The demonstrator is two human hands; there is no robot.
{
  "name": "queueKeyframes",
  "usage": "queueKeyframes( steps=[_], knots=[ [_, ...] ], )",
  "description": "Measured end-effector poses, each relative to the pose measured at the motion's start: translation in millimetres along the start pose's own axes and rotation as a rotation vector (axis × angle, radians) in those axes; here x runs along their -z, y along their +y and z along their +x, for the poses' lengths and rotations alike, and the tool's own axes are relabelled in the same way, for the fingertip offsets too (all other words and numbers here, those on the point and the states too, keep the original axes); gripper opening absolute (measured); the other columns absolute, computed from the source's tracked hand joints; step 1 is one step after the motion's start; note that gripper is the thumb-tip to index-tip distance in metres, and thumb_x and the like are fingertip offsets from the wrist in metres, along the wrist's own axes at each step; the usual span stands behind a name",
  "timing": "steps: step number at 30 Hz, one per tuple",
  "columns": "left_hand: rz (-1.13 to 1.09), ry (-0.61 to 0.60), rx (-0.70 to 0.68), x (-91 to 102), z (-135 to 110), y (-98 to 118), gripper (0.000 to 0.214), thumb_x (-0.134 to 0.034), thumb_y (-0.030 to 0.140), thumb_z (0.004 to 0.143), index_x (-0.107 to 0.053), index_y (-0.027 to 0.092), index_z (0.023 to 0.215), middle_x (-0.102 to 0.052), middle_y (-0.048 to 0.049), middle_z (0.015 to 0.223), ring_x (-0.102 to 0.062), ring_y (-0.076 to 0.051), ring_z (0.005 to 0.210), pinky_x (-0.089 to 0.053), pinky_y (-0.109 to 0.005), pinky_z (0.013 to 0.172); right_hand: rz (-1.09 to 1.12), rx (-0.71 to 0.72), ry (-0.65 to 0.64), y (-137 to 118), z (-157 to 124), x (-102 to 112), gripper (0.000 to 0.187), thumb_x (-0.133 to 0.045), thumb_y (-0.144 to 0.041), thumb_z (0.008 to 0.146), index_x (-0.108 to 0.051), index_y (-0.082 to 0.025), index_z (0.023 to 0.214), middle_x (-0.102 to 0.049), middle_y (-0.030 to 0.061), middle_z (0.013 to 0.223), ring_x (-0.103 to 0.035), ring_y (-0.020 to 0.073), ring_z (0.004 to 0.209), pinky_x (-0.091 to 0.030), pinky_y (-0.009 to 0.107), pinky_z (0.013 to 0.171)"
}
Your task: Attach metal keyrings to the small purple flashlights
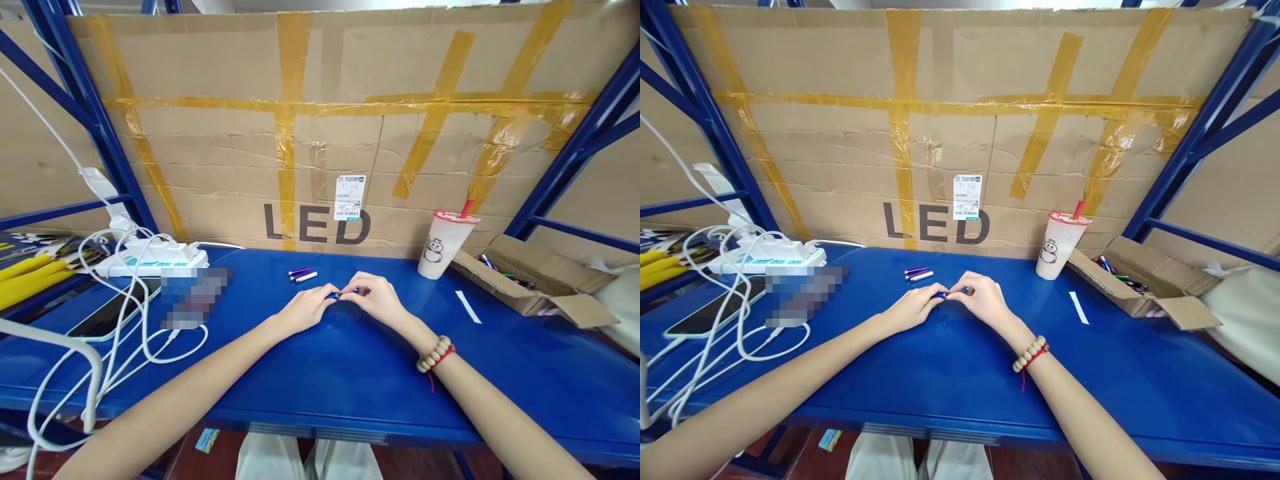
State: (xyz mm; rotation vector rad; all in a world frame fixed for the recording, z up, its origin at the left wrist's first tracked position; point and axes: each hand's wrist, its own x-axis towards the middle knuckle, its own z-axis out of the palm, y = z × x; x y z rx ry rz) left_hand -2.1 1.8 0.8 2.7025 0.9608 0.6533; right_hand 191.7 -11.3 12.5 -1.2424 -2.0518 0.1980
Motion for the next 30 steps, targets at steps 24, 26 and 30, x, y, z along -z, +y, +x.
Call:
queueKeyframes(
  steps=[24,26,30],
  knots=[
    [0.131,0.122,0.018,-3.3,1.7,1.1,0.026,-0.036,0.029,0.091,-0.052,0.021,0.110,-0.064,-0.0022,0.107,-0.060,-0.017,0.095,-0.047,-0.027,0.080,-0.049,-0.070,0.015,-7.3,0.7,-0.5,0.020,-0.059,-0.039,0.076,-0.068,-0.021,0.070,-0.062,0.0010,0.073,-0.050,0.0091,0.054,-0.037,0.022,0.050],
    [0.145,0.114,0.031,-3.2,2.1,1.3,0.026,-0.036,0.029,0.092,-0.051,0.022,0.112,-0.064,-0.0022,0.106,-0.061,-0.017,0.094,-0.048,-0.028,0.079,-0.057,-0.065,0.012,-8.2,0.5,-0.1,0.021,-0.059,-0.039,0.076,-0.068,-0.022,0.070,-0.062,0.0009,0.074,-0.050,0.0091,0.054,-0.037,0.022,0.051],
    [0.133,0.101,0.078,-2.1,2.4,2.7,0.028,-0.035,0.031,0.091,-0.045,0.022,0.116,-0.064,-0.0033,0.104,-0.062,-0.018,0.092,-0.048,-0.027,0.074,-0.062,-0.027,0.018,-9.3,0.3,-1.1,0.024,-0.055,-0.040,0.079,-0.068,-0.021,0.071,-0.061,0.0017,0.074,-0.050,0.0088,0.053,-0.038,0.022,0.052]
  ],
)
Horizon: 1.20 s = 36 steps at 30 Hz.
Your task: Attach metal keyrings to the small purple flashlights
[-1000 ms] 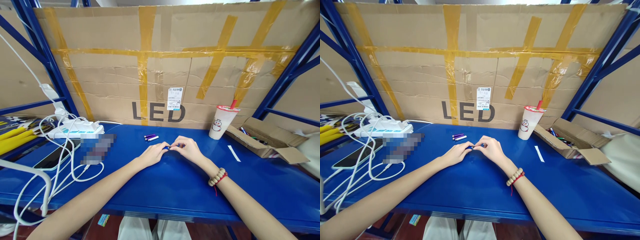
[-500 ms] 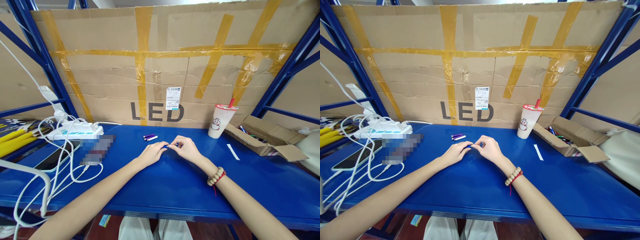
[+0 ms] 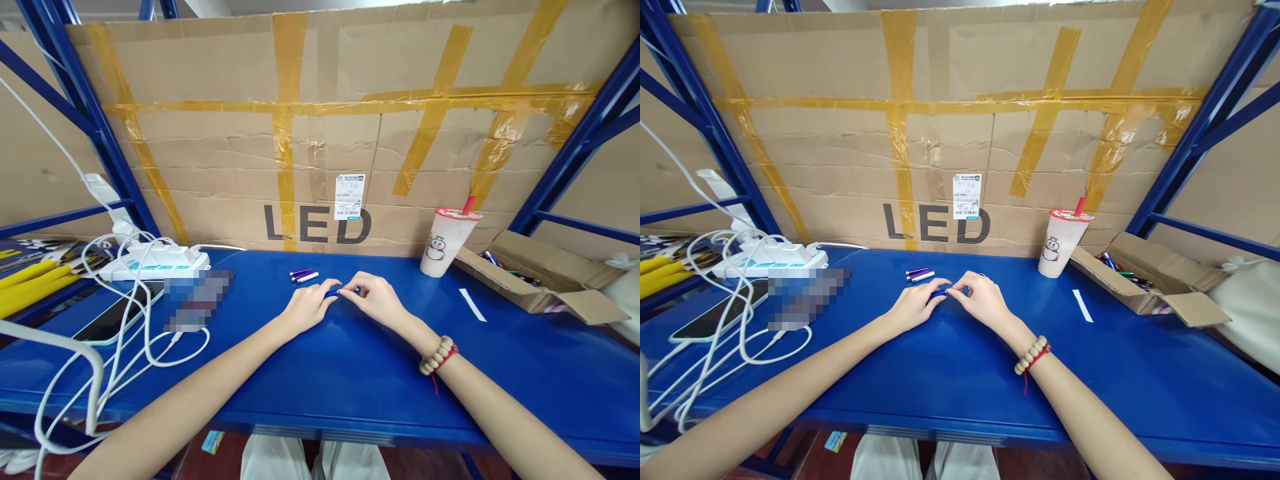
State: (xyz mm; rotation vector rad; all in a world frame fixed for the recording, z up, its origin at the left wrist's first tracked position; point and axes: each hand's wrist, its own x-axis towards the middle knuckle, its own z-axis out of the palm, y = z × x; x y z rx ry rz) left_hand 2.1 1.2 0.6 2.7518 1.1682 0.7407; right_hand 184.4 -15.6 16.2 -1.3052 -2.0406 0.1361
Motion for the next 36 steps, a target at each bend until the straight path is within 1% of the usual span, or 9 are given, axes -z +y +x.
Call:
queueKeyframes(
  steps=[4,8,11,16,19,21,27,31,36],
  knots=[
    [0.014,0.004,0.003,0.5,0.2,0.8,0.025,-0.034,0.029,0.092,-0.047,0.021,0.112,-0.064,-0.0049,0.101,-0.061,-0.019,0.091,-0.048,-0.028,0.074,0.000,0.024,-0.002,1.1,-0.2,-1.9,0.027,-0.052,-0.042,0.081,-0.067,-0.021,0.074,-0.061,0.0018,0.076,-0.050,0.0088,0.053,-0.039,0.023,0.053],
    [0.025,-0.011,0.002,-0.2,0.6,0.5,0.024,-0.033,0.028,0.092,-0.046,0.021,0.111,-0.064,-0.0053,0.100,-0.062,-0.019,0.088,-0.048,-0.028,0.072,-0.013,0.056,-0.004,2.2,-0.6,-1.8,0.029,-0.049,-0.043,0.083,-0.066,-0.021,0.074,-0.061,0.0017,0.076,-0.050,0.0086,0.053,-0.038,0.023,0.053],
    [0.014,-0.013,0.017,0.0,0.7,0.9,0.025,-0.032,0.028,0.092,-0.045,0.021,0.112,-0.064,-0.0054,0.100,-0.061,-0.019,0.089,-0.047,-0.028,0.073,-0.052,0.074,0.007,1.6,-0.8,0.5,0.027,-0.050,-0.043,0.083,-0.067,-0.022,0.077,-0.062,0.0016,0.080,-0.050,0.0080,0.052,-0.037,0.022,0.050],
    [0.027,-0.013,0.039,0.9,0.6,2.5,0.027,-0.028,0.029,0.093,-0.043,0.020,0.114,-0.064,-0.0064,0.100,-0.061,-0.020,0.090,-0.047,-0.029,0.072,-0.140,0.131,0.022,1.3,-1.1,4.9,0.020,-0.053,-0.039,0.083,-0.066,-0.027,0.092,-0.063,-0.0001,0.089,-0.054,0.0075,0.058,-0.036,0.020,0.050],
    [0.029,-0.021,0.035,1.3,0.5,2.6,0.028,-0.027,0.029,0.093,-0.043,0.019,0.114,-0.064,-0.0067,0.099,-0.062,-0.020,0.087,-0.047,-0.028,0.070,-0.167,0.172,0.034,1.7,-1.3,6.4,0.020,-0.052,-0.038,0.084,-0.067,-0.027,0.092,-0.063,-0.0002,0.089,-0.055,0.0079,0.062,-0.036,0.020,0.051],
    [0.007,-0.041,0.026,2.3,0.4,2.6,0.028,-0.026,0.029,0.093,-0.043,0.020,0.115,-0.065,-0.0057,0.094,-0.062,-0.019,0.084,-0.046,-0.027,0.069,-0.171,0.188,0.039,1.9,-1.2,7.4,0.022,-0.050,-0.039,0.085,-0.068,-0.027,0.090,-0.063,0.0002,0.087,-0.055,0.0082,0.061,-0.036,0.020,0.051],
    [-0.075,-0.140,-0.022,8.1,-0.1,4.0,0.026,-0.026,0.027,0.093,-0.045,0.021,0.110,-0.064,-0.0010,0.082,-0.062,-0.016,0.076,-0.044,-0.024,0.065,-0.041,0.180,0.018,6.7,-0.1,8.2,0.026,-0.053,-0.045,0.081,-0.071,-0.025,0.079,-0.063,0.0009,0.082,-0.051,0.0081,0.057,-0.036,0.021,0.051],
    [-0.111,-0.138,-0.016,9.3,-1.4,3.8,0.023,-0.027,0.029,0.093,-0.045,0.021,0.104,-0.063,0.0001,0.080,-0.061,-0.016,0.071,-0.043,-0.024,0.063,0.075,0.142,0.009,10.7,-0.3,4.1,0.026,-0.056,-0.045,0.078,-0.071,-0.024,0.076,-0.061,0.0009,0.079,-0.051,0.0080,0.054,-0.038,0.022,0.051],
    [-0.151,-0.142,-0.036,8.5,-2.9,2.4,0.020,-0.028,0.029,0.093,-0.043,0.021,0.103,-0.062,0.0011,0.077,-0.061,-0.016,0.069,-0.042,-0.024,0.062,0.150,0.128,-0.006,9.3,-1.3,2.2,0.026,-0.056,-0.044,0.079,-0.070,-0.023,0.075,-0.061,0.0004,0.080,-0.049,0.0062,0.048,-0.039,0.022,0.051]
  ],
)
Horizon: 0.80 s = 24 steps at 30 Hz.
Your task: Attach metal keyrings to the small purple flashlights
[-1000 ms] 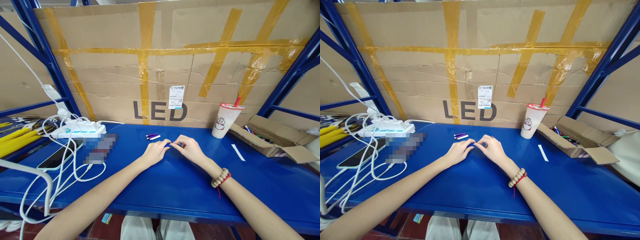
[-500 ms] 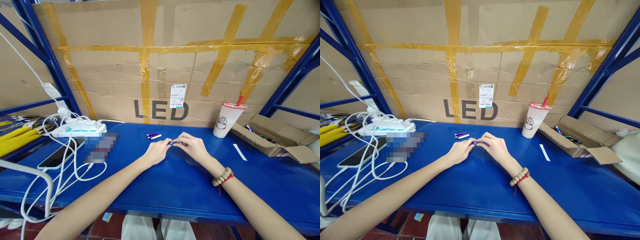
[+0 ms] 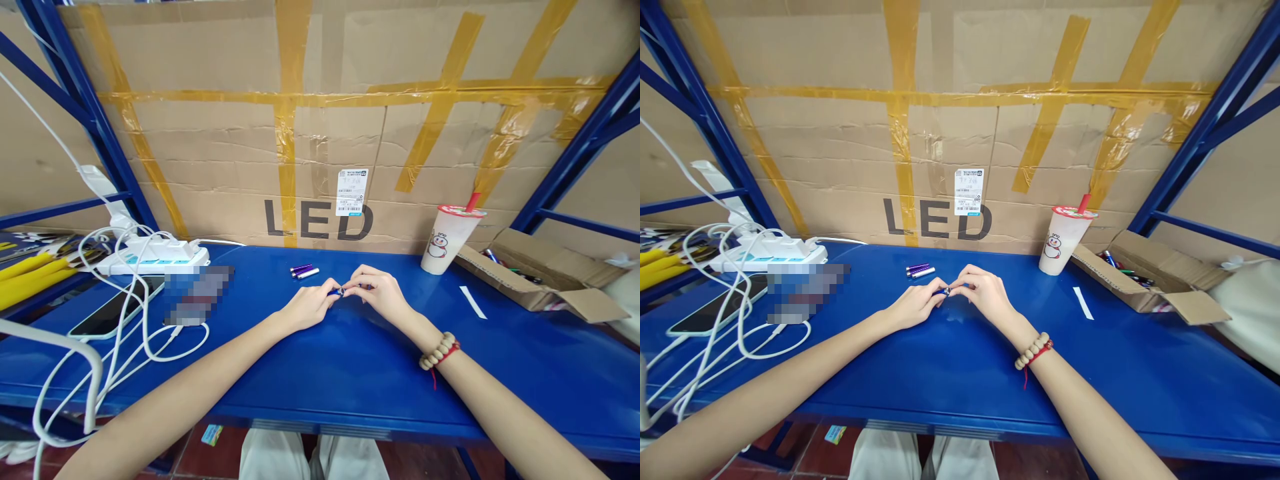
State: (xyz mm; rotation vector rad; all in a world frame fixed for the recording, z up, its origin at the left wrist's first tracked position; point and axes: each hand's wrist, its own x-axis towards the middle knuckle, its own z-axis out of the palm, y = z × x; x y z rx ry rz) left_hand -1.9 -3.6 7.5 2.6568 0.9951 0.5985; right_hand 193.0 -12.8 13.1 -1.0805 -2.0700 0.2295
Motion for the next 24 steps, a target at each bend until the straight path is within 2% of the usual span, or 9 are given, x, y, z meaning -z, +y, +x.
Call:
queueKeyframes(
  steps=[10,14,20,24],
  knots=[
    [0.018,0.022,-0.027,-2.1,-0.3,-1.6,0.016,-0.034,0.027,0.091,-0.044,0.020,0.102,-0.063,-0.0028,0.097,-0.062,-0.018,0.080,-0.044,-0.026,0.066,-0.049,-0.034,-0.006,-0.1,0.8,0.3,0.021,-0.061,-0.041,0.076,-0.070,-0.022,0.072,-0.062,0.0003,0.077,-0.050,0.0076,0.054,-0.037,0.022,0.052],
    [0.016,0.038,-0.030,-2.6,-0.2,-2.8,0.017,-0.035,0.027,0.091,-0.045,0.020,0.104,-0.064,-0.0026,0.099,-0.063,-0.018,0.083,-0.045,-0.026,0.068,-0.095,-0.052,0.013,-4.3,0.4,-1.6,0.019,-0.061,-0.039,0.076,-0.070,-0.022,0.072,-0.062,0.0001,0.077,-0.051,0.0079,0.056,-0.035,0.021,0.052],
    [0.057,0.123,-0.051,-5.8,0.3,-5.8,0.018,-0.039,0.029,0.090,-0.047,0.020,0.103,-0.063,-0.0027,0.104,-0.063,-0.018,0.087,-0.047,-0.026,0.071,-0.091,-0.181,0.072,-11.0,1.3,-6.8,0.023,-0.065,-0.042,0.071,-0.069,-0.020,0.065,-0.062,0.0004,0.071,-0.049,0.0079,0.052,-0.035,0.022,0.050],
    [0.086,0.176,-0.048,-8.3,0.1,-7.1,0.016,-0.041,0.029,0.089,-0.050,0.021,0.101,-0.065,-0.0022,0.104,-0.063,-0.018,0.089,-0.047,-0.025,0.070,-0.026,-0.213,0.078,-7.9,2.4,-10.7,0.025,-0.065,-0.044,0.069,-0.068,-0.019,0.065,-0.062,0.0013,0.069,-0.048,0.0082,0.051,-0.036,0.022,0.050]
  ],
)
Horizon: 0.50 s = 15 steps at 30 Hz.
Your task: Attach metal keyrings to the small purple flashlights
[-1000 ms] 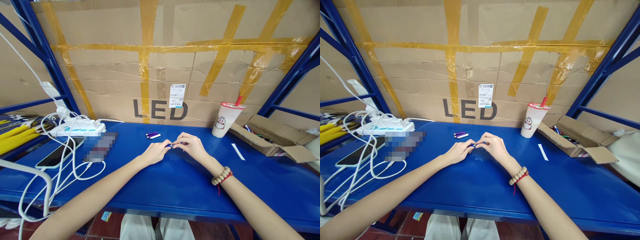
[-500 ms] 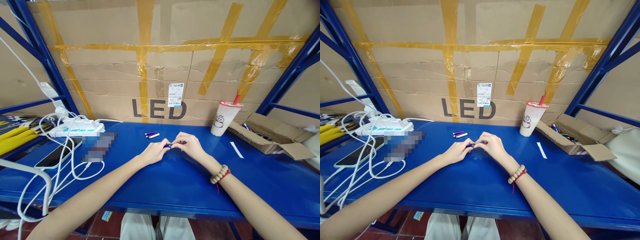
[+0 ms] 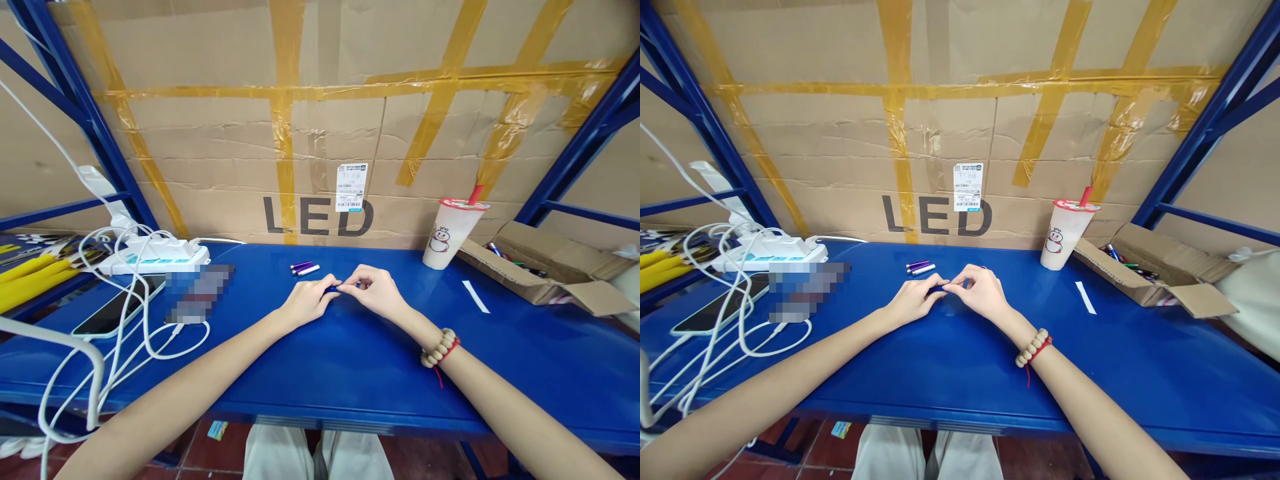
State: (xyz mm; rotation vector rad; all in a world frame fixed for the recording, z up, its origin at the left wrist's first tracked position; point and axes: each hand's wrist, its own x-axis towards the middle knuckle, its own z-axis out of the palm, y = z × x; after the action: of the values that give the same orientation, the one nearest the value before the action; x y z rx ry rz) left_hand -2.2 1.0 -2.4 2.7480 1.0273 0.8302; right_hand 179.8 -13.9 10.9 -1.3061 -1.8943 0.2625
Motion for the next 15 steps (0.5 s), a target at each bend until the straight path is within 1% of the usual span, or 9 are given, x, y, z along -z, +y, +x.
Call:
queueKeyframes(
  steps=[5,10,15],
  knots=[
    [0.038,0.026,0.023,0.4,0.4,1.9,0.016,-0.042,0.028,0.089,-0.051,0.021,0.100,-0.066,-0.0009,0.100,-0.064,-0.018,0.085,-0.046,-0.024,0.066,0.053,-0.027,-0.025,5.0,2.7,-2.3,0.029,-0.064,-0.047,0.068,-0.069,-0.019,0.067,-0.062,0.0015,0.070,-0.047,0.0082,0.051,-0.036,0.022,0.049],
    [0.052,0.018,0.069,1.4,2.3,4.5,0.024,-0.040,0.030,0.090,-0.047,0.023,0.111,-0.067,-0.0004,0.097,-0.064,-0.017,0.083,-0.046,-0.023,0.064,0.045,-0.052,-0.018,7.4,3.7,-3.4,0.032,-0.061,-0.051,0.069,-0.069,-0.020,0.070,-0.063,0.0016,0.073,-0.048,0.0084,0.051,-0.036,0.021,0.048],
    [0.107,-0.006,0.073,-0.2,3.7,4.6,0.023,-0.036,0.030,0.091,-0.050,0.023,0.108,-0.066,-0.0012,0.096,-0.064,-0.017,0.080,-0.046,-0.024,0.064,0.007,-0.043,-0.037,8.4,2.6,-2.8,0.035,-0.058,-0.054,0.071,-0.069,-0.021,0.073,-0.064,0.0012,0.078,-0.050,0.0082,0.052,-0.035,0.021,0.048]
  ],
)
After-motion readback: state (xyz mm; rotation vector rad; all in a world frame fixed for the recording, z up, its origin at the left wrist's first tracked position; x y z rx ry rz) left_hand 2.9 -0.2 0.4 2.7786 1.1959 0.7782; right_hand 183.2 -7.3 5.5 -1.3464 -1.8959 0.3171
